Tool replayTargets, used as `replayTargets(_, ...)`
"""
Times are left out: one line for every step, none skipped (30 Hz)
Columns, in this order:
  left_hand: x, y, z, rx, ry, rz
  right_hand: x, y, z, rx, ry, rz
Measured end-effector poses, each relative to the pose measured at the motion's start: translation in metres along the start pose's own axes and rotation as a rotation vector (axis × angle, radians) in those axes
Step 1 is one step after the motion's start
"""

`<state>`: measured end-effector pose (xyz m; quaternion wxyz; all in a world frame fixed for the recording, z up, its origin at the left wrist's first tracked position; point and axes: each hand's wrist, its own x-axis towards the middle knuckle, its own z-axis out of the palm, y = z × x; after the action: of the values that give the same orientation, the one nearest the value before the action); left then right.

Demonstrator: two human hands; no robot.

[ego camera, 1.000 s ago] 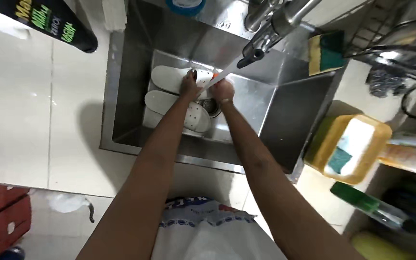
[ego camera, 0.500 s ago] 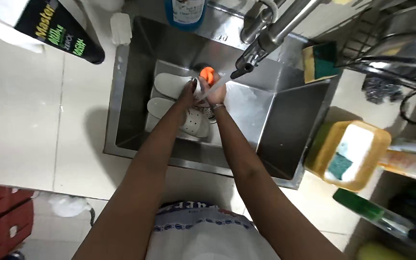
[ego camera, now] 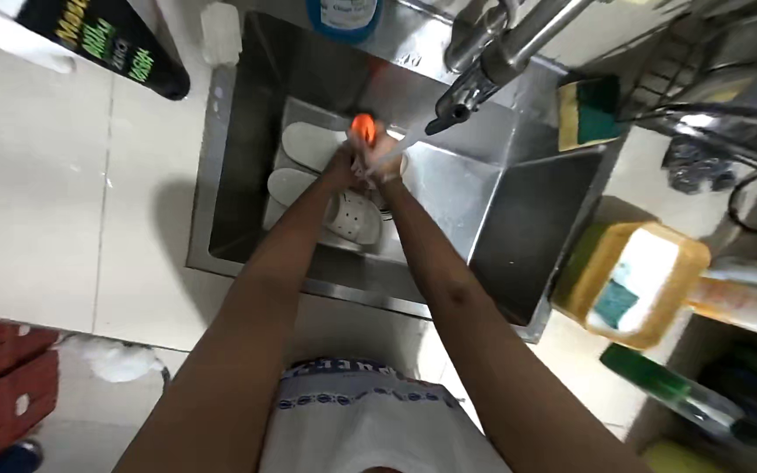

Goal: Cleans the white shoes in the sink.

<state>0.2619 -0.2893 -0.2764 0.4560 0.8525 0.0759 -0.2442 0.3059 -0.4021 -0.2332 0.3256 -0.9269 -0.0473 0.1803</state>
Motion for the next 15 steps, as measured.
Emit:
replayTargets(0.0, -0.003, 0.0, 0.011, 0.006, 0.013, -0.019, 0.023, 0.006, 0.016, -0.02, 0.008)
replayTargets(0.005, -0.007, 0.001, 0.009, 0.01, 0.037, -0.036, 0.045, 0.004, -0.017, -0.111, 0.056)
replayTargets(0.006, -0.008, 0.004, -0.006, 0.01, 0.034, -0.053, 0.069, -0.003, -0.096, -0.221, 0.107)
replayTargets(0.009, -0.008, 0.005, -0.023, 0.006, 0.029, -0.065, 0.088, -0.014, -0.176, -0.32, 0.15)
replayTargets(0.014, -0.007, 0.001, -0.031, 0.002, 0.028, -0.067, 0.097, -0.027, -0.247, -0.39, 0.179)
replayTargets(0.015, -0.009, -0.004, -0.035, -0.014, 0.035, -0.07, 0.099, -0.039, -0.261, -0.414, 0.22)
replayTargets(0.004, -0.01, 0.001, -0.06, -0.032, 0.045, -0.079, 0.097, -0.054, -0.213, -0.365, 0.265)
replayTargets(-0.005, -0.005, -0.002, -0.076, -0.014, 0.057, -0.077, 0.09, -0.07, -0.121, -0.24, 0.275)
replayTargets(-0.012, 0.003, -0.013, -0.072, 0.044, 0.058, -0.067, 0.079, -0.083, 0.016, -0.083, 0.257)
replayTargets(-0.031, 0.012, -0.019, -0.048, 0.091, -0.001, -0.064, 0.07, -0.092, 0.164, 0.044, 0.235)
replayTargets(-0.053, 0.019, -0.019, -0.002, 0.114, -0.105, -0.066, 0.063, -0.097, 0.283, 0.126, 0.211)
replayTargets(-0.069, 0.026, -0.022, 0.057, 0.08, -0.227, -0.063, 0.055, -0.097, 0.364, 0.176, 0.179)
replayTargets(-0.08, 0.029, -0.023, 0.091, -0.015, -0.312, -0.057, 0.046, -0.092, 0.409, 0.19, 0.15)
replayTargets(-0.088, 0.027, -0.02, 0.101, -0.15, -0.351, -0.054, 0.036, -0.084, 0.434, 0.176, 0.128)
replayTargets(-0.093, 0.024, -0.017, 0.101, -0.281, -0.338, -0.051, 0.023, -0.073, 0.44, 0.141, 0.104)
